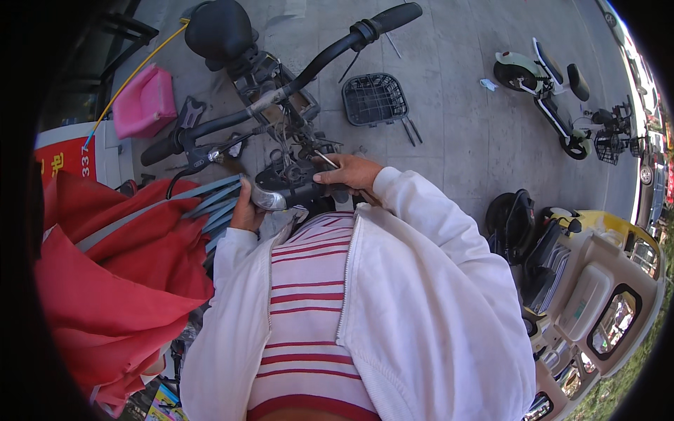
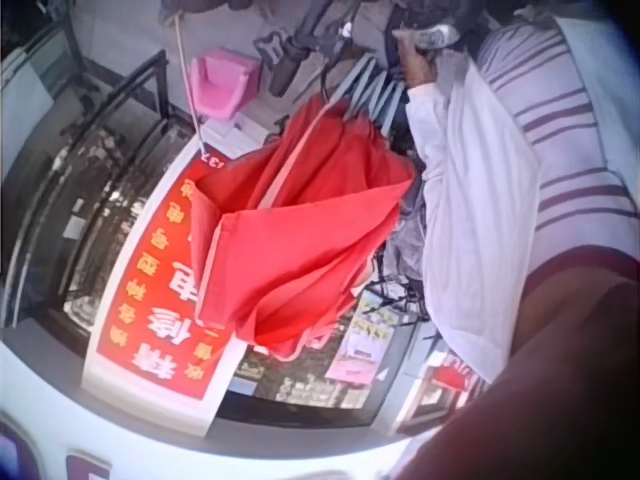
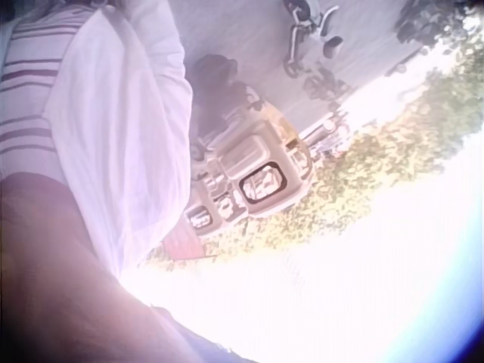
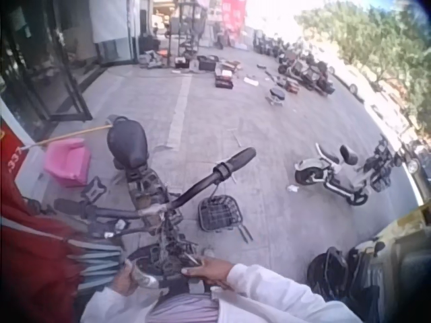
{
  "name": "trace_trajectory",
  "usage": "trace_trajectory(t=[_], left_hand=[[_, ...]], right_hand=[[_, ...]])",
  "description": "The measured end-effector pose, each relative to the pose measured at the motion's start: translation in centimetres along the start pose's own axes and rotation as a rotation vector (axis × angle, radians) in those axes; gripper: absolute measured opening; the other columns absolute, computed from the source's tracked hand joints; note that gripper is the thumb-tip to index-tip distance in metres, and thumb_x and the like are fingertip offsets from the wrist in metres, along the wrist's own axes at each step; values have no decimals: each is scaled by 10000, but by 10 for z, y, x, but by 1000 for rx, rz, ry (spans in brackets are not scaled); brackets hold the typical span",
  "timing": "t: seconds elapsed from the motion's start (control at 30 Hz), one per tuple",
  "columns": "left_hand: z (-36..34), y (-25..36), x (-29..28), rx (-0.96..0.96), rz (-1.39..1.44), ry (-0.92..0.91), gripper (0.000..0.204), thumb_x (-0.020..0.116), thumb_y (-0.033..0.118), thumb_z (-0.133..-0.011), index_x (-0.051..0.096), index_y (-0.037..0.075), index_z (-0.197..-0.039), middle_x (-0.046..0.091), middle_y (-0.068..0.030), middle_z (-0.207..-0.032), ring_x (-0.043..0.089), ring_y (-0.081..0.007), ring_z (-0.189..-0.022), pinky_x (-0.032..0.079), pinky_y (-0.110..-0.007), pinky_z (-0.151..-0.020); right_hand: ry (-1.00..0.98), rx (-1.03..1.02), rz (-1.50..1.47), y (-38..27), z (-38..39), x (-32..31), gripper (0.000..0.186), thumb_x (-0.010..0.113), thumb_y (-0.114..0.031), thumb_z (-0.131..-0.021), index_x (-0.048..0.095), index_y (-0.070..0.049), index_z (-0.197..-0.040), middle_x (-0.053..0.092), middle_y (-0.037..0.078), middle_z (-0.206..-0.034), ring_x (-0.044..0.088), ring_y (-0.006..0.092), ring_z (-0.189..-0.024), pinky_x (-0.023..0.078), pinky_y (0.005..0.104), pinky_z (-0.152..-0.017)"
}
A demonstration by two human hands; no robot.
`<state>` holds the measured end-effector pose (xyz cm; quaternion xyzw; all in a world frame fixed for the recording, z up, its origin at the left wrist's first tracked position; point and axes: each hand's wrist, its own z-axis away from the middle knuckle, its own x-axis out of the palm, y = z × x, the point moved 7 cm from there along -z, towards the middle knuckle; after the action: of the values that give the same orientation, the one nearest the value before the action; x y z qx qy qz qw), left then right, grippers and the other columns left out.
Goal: The person removes the seat from an electric scooter, then uses a screwdriver to loosen and remove the handlebar control housing. They disconnect internal wiring connectors and manipulate the exposed wires and components at the handlebar stem.
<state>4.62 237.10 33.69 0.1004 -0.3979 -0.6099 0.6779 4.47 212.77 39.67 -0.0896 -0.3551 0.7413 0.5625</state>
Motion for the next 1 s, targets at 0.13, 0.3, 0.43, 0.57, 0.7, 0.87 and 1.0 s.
trace_trajectory(t=[0.13,0.3,0.43,0.57,0.7,0.87,1.0], left_hand=[[28,19,23,299,-257,77,1149,607,834,-622,288,115,-1460,566,-34,-1138,576,-107,-823,442,-239,-578],[28,19,30,471,-233,179,1229,734,738,-589,172,124,-1493,527,-49,-1159,577,-136,-887,468,-257,-617],[21,16,31,485,-230,154,933,751,514,-742,305,82,-1439,549,-60,-1127,561,-145,-933,469,-282,-724],[3,-9,4,275,178,100,704,630,498,-823,438,77,-1353,571,-125,-1229,579,-245,-1097,467,-369,-937],[6,10,29,249,469,-7,647,510,521,-886,467,46,-1324,582,-135,-1234,572,-274,-1136,431,-397,-1003],[12,25,38,216,461,-108,676,479,562,-890,467,41,-1322,575,-136,-1248,570,-279,-1144,443,-409,-1000],[15,28,44,166,397,-59,658,455,556,-903,477,39,-1309,577,-139,-1239,573,-275,-1138,452,-408,-993]], right_hand=[[-56,12,25,-1,-2,13,709,698,-316,-851,381,5,-1397,639,22,-783,536,62,-636,317,209,-466],[-26,15,98,-14,1,31,660,695,-345,-856,421,15,-1337,643,39,-740,530,78,-578,358,200,-476],[94,-22,184,-17,1,44,583,691,-401,-856,528,29,-1215,648,54,-720,545,108,-558,425,255,-514],[240,-370,571,-30,-15,36,500,702,-438,-836,648,42,-962,649,107,-707,593,201,-590,464,344,-579],[449,-342,372,-41,-32,18,519,718,-478,-783,690,33,-866,647,199,-682,658,335,-665,498,405,-655],[632,-450,384,-54,-42,26,468,755,-398,-759,681,57,-836,646,218,-683,661,341,-670,495,414,-661],[475,-370,307,-55,-59,33,405,799,-322,-720,647,53,-738,621,170,-637,605,267,-587,478,382,-615]])
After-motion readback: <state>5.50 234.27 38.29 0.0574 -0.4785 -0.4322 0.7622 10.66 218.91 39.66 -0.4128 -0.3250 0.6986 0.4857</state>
